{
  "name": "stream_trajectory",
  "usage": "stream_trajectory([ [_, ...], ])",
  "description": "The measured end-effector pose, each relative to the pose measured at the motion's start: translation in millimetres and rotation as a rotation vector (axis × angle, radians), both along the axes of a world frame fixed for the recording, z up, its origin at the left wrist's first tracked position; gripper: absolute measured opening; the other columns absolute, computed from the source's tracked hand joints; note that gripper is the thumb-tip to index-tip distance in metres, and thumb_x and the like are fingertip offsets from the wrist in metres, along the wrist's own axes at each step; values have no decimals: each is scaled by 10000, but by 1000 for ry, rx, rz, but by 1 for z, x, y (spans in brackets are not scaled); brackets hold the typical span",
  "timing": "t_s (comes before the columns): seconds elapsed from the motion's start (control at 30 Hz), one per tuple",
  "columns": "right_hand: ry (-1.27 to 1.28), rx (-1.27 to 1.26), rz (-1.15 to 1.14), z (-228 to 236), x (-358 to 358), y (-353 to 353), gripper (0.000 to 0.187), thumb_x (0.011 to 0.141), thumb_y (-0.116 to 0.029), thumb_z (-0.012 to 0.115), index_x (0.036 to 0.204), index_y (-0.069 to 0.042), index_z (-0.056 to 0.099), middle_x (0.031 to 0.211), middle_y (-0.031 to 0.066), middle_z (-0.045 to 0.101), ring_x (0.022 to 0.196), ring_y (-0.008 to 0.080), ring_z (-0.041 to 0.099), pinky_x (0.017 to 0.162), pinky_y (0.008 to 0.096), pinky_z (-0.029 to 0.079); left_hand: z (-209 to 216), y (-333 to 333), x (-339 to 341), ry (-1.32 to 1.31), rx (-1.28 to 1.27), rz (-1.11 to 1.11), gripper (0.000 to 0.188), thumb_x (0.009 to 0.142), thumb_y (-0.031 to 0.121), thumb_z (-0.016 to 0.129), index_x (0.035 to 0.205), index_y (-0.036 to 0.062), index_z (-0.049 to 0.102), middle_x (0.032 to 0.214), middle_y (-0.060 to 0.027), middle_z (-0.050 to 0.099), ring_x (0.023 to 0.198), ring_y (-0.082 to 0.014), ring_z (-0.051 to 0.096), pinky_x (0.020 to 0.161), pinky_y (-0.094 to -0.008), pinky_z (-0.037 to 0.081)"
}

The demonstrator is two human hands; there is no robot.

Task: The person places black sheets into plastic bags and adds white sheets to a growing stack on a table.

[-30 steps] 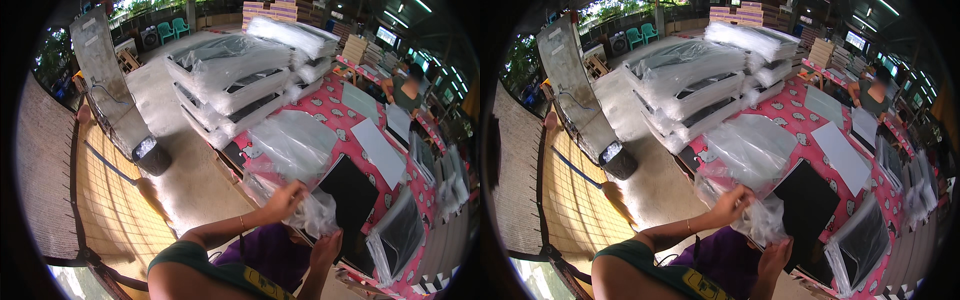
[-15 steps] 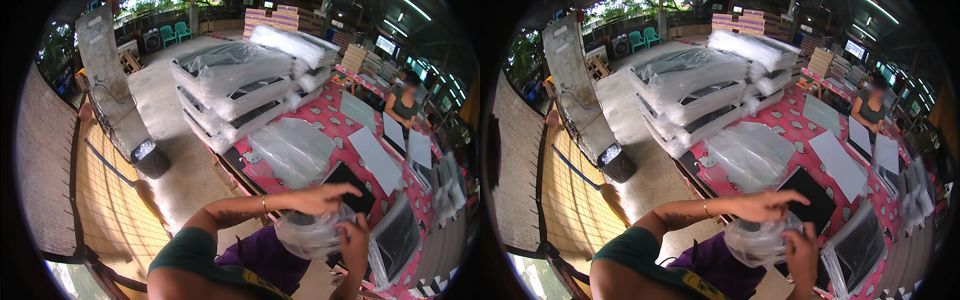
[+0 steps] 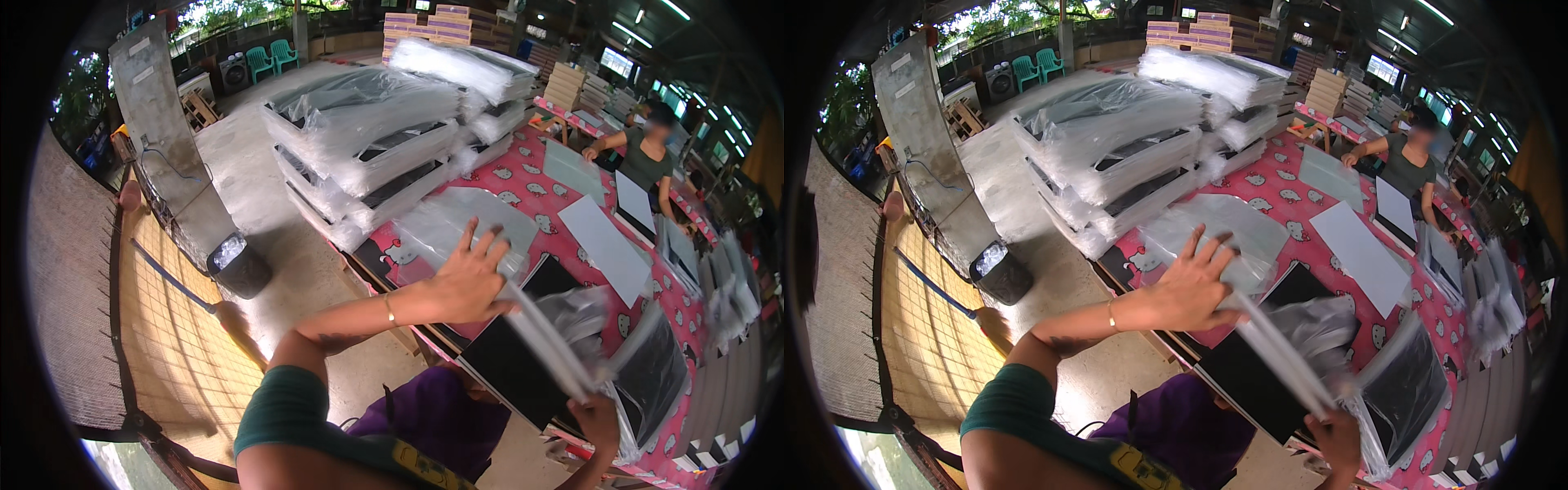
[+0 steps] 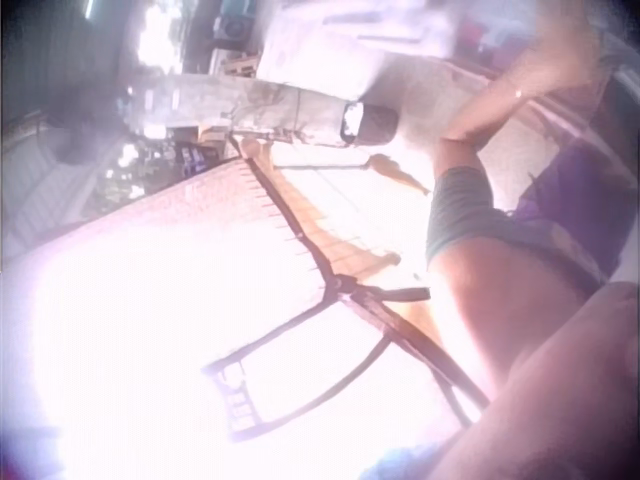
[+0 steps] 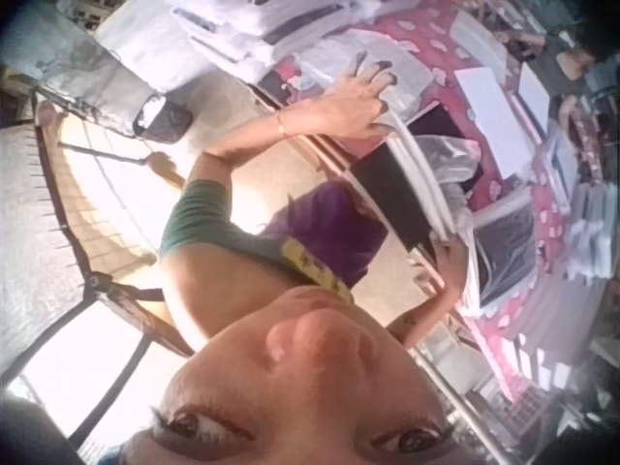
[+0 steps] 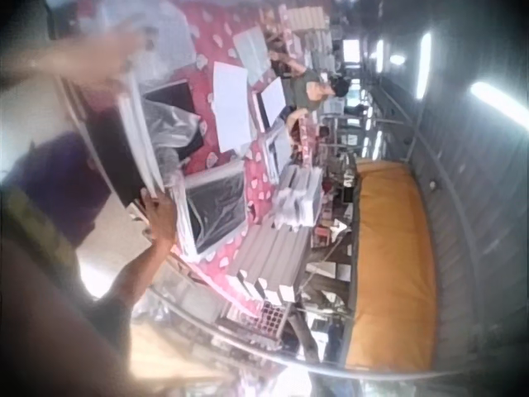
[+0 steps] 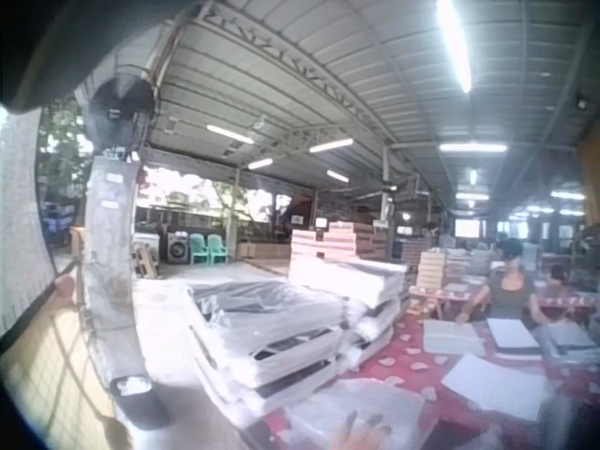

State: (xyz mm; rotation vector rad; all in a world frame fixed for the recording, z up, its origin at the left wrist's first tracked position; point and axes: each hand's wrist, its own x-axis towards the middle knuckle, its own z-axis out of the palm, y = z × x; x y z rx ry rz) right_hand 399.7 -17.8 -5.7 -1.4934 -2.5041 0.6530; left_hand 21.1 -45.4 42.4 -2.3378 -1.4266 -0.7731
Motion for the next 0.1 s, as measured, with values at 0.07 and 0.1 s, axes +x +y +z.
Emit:
stream_trajectory([
  [0.07,309,-6,95,-31,18,8,343,787,-259,697,1072,-71,664,1069,187,590,946,314,583,794,346,457,8,2,-9,-557,-545,-608,379,907,353,586,721,43,701,1169,-135,501,1120,-263,468,931,-487,393],
  [0.1,539,-114,100,-37,17,7,337,794,-265,695,1070,-73,668,1271,186,545,1137,308,545,853,348,440,5,1,-9,-560,-559,-602,379,907,353,586,721,43,701,1169,-135,501,1120,-263,468,931,-487,393],
])
